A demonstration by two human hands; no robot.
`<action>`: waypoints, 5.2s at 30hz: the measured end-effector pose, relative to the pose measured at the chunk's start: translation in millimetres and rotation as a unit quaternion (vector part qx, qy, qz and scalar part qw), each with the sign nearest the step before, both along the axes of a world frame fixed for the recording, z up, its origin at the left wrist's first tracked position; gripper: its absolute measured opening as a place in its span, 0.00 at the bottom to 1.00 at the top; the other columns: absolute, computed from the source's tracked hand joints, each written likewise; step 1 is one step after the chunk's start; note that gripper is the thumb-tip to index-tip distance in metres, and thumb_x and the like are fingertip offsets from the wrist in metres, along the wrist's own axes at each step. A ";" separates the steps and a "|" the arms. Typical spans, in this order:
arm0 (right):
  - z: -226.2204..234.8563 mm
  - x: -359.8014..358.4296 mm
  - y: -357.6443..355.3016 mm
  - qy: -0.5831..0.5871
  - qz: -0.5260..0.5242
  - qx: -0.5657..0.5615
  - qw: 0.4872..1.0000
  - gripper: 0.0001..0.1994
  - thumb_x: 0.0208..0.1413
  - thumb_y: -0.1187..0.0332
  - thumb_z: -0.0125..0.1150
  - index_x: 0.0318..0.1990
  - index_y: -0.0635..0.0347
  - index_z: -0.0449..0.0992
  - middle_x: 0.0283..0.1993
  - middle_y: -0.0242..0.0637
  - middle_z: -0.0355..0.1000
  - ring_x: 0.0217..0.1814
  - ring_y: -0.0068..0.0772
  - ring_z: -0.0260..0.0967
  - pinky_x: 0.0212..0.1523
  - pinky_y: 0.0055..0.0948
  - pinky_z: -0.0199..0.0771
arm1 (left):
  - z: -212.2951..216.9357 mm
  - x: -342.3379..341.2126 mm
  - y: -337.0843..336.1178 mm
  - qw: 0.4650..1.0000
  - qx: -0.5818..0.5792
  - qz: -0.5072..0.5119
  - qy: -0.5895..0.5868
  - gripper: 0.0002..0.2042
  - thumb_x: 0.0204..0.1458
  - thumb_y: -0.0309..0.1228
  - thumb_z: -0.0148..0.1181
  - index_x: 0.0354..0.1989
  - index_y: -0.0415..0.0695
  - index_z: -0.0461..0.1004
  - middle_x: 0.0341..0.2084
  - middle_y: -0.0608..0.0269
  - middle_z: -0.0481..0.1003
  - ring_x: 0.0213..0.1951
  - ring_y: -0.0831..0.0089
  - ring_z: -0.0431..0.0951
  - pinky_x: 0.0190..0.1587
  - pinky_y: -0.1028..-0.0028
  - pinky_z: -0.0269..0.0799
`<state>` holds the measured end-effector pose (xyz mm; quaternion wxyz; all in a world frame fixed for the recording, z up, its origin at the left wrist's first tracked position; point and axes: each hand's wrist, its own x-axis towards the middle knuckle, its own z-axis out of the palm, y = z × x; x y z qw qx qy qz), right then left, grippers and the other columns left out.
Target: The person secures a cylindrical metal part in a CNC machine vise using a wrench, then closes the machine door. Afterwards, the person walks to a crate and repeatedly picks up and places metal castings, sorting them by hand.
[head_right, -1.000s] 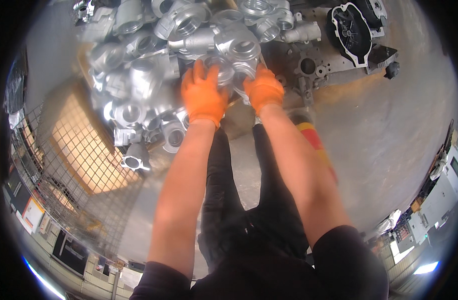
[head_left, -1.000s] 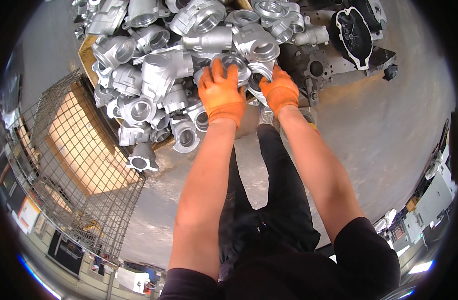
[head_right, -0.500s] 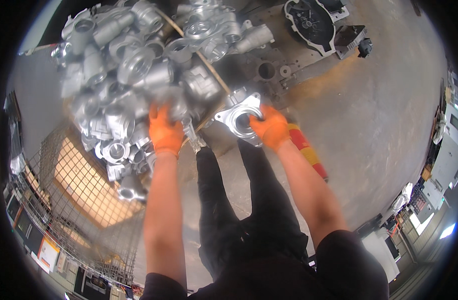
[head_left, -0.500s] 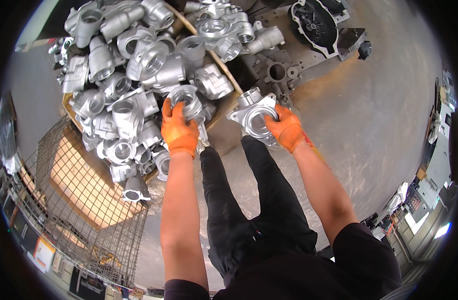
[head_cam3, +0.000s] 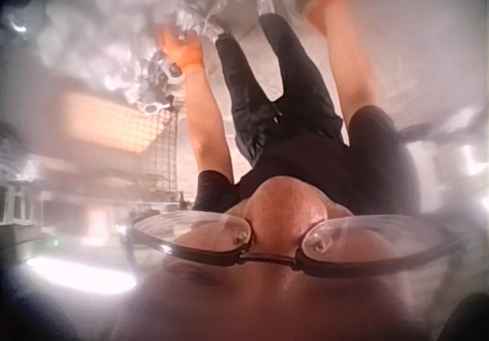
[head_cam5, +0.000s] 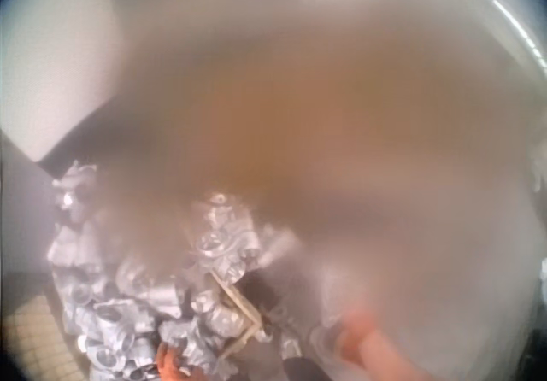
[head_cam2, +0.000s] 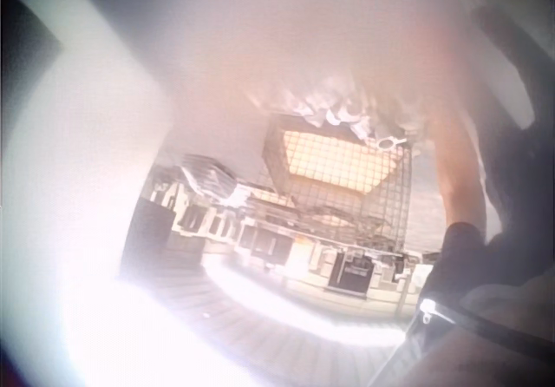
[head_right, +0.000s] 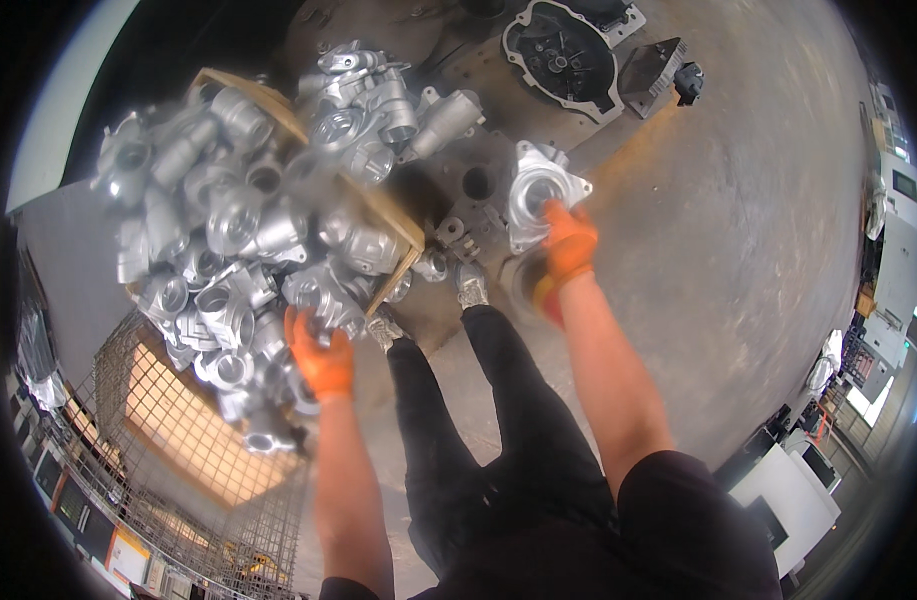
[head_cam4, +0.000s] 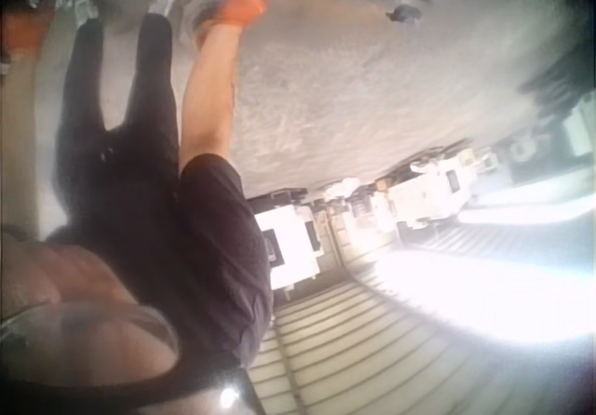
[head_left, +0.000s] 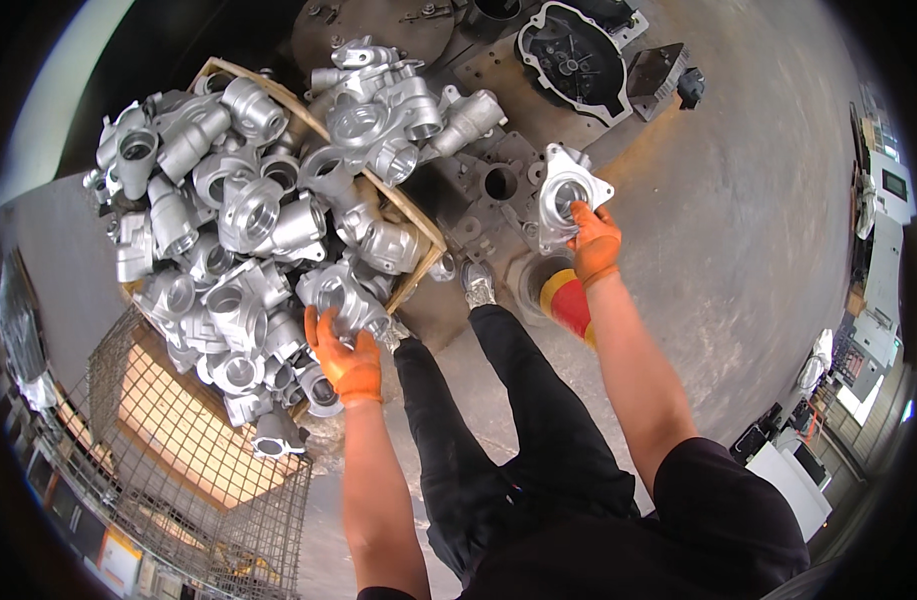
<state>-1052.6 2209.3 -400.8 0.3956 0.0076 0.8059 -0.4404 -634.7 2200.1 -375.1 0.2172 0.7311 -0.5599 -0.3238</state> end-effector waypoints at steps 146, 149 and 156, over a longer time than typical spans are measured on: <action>-134.4 -68.5 -174.0 -0.125 0.193 0.164 0.959 0.29 0.59 0.41 0.70 0.58 0.51 0.78 0.44 0.37 0.78 0.38 0.31 0.76 0.38 0.28 0.76 | -40.0 -51.0 46.0 0.945 0.084 0.213 0.233 0.21 0.67 0.25 0.58 0.67 0.36 0.69 0.44 0.59 0.79 0.44 0.73 0.78 0.49 0.74 0.75; -129.9 -71.4 -171.3 -0.105 0.234 0.216 0.942 0.30 0.56 0.36 0.69 0.54 0.50 0.80 0.43 0.34 0.79 0.37 0.25 0.75 0.36 0.25 0.73 | -29.5 -47.1 34.6 0.987 0.060 0.150 0.007 0.22 0.65 0.27 0.61 0.66 0.36 0.69 0.49 0.58 0.75 0.44 0.73 0.76 0.49 0.71 0.74; -108.3 -67.7 -130.0 0.019 0.141 0.067 0.988 0.29 0.62 0.44 0.67 0.63 0.53 0.77 0.49 0.33 0.80 0.38 0.21 0.75 0.40 0.21 0.72 | -10.4 -18.6 22.4 0.972 0.050 0.140 -0.184 0.34 0.54 0.36 0.72 0.68 0.37 0.67 0.57 0.38 0.74 0.56 0.44 0.75 0.57 0.56 0.72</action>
